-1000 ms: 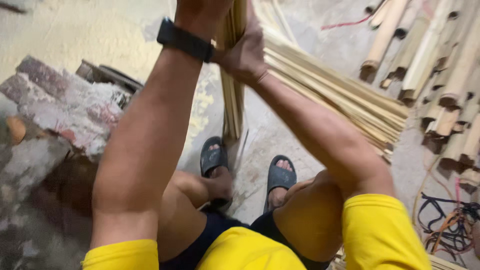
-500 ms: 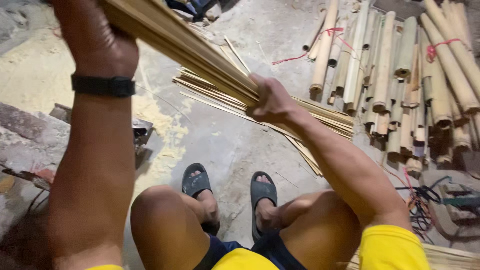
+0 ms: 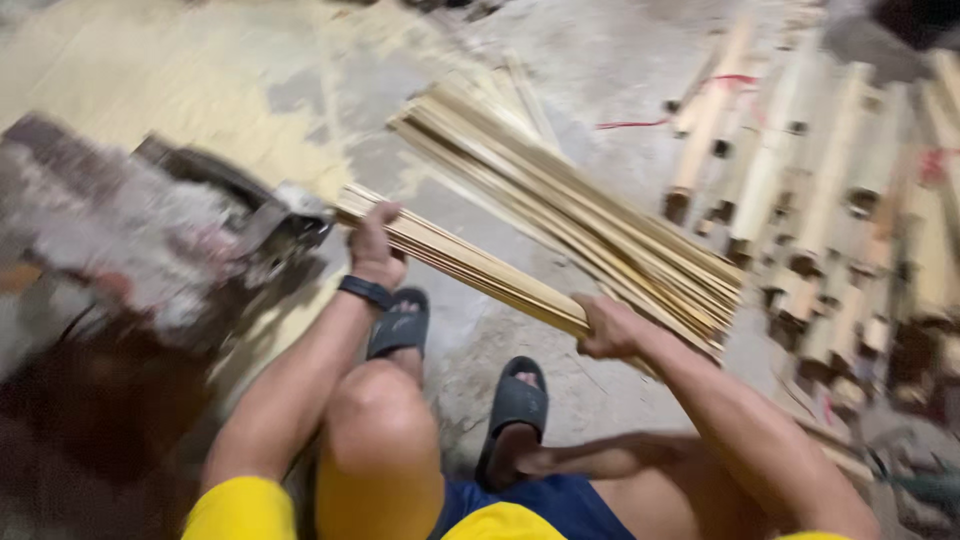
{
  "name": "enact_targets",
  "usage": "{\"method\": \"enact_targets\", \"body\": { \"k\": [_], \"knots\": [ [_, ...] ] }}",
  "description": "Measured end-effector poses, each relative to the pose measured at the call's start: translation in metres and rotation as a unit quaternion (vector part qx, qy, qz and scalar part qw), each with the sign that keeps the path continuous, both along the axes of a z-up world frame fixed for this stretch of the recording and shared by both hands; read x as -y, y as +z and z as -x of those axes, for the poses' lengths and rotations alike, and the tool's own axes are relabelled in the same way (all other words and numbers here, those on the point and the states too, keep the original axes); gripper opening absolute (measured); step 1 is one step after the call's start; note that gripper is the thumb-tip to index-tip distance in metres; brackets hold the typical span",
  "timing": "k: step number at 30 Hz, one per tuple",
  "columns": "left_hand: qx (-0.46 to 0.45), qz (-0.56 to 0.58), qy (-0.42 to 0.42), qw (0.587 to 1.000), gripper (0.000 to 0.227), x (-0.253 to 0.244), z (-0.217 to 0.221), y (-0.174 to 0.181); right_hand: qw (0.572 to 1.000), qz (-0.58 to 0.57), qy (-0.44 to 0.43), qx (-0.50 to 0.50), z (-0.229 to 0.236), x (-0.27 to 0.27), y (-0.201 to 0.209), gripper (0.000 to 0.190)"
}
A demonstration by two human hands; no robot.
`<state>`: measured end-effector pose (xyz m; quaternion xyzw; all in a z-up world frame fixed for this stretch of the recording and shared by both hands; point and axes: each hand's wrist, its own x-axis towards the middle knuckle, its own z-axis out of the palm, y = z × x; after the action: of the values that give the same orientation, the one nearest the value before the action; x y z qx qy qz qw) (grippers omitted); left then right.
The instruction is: The person sits on the floor and uses a bench-mounted cutting machine to trim the ends of long bamboo strips. They repeatedly pick up bundles of strips, align them against the blade, and push them through to create uniform cuts, then place the trimmed pieces back on the floor.
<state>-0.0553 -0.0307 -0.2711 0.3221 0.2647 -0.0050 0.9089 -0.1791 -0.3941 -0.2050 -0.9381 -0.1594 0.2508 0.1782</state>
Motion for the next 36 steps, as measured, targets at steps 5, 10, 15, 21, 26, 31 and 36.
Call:
{"method": "enact_targets", "body": {
  "k": [5, 10, 15, 21, 26, 31, 36],
  "knots": [
    [-0.022, 0.051, -0.045, 0.997, 0.018, -0.034, 0.019, -0.104, 0.999, 0.035, 0.001, -0.039, -0.003, -0.027, -0.103, 0.044],
    [-0.043, 0.063, -0.001, 0.997, 0.022, -0.049, 0.01, -0.155, 0.994, 0.076, -0.042, -0.068, -0.015, -0.063, -0.161, 0.045],
    [-0.042, 0.037, -0.029, 0.998, 0.028, -0.075, 0.002, -0.177, 0.99, 0.031, 0.054, -0.129, -0.07, -0.098, -0.171, 0.079],
    [0.017, 0.075, -0.071, 0.994, 0.042, -0.091, 0.007, -0.182, 0.961, -0.231, -0.022, -0.153, -0.152, -0.188, -0.187, 0.052],
    [-0.003, 0.074, -0.015, 0.997, 0.043, -0.086, 0.009, -0.188, 0.952, -0.288, -0.078, -0.066, -0.167, -0.229, -0.181, 0.023],
    [-0.039, 0.074, 0.013, 0.996, 0.042, -0.083, 0.006, -0.198, 0.966, -0.25, -0.057, 0.012, -0.16, -0.217, -0.169, 0.02],
    [-0.03, 0.088, -0.034, 0.995, 0.031, -0.088, 0.017, -0.193, 0.972, -0.232, -0.039, -0.023, -0.159, -0.216, -0.178, 0.018]
  ]
}}
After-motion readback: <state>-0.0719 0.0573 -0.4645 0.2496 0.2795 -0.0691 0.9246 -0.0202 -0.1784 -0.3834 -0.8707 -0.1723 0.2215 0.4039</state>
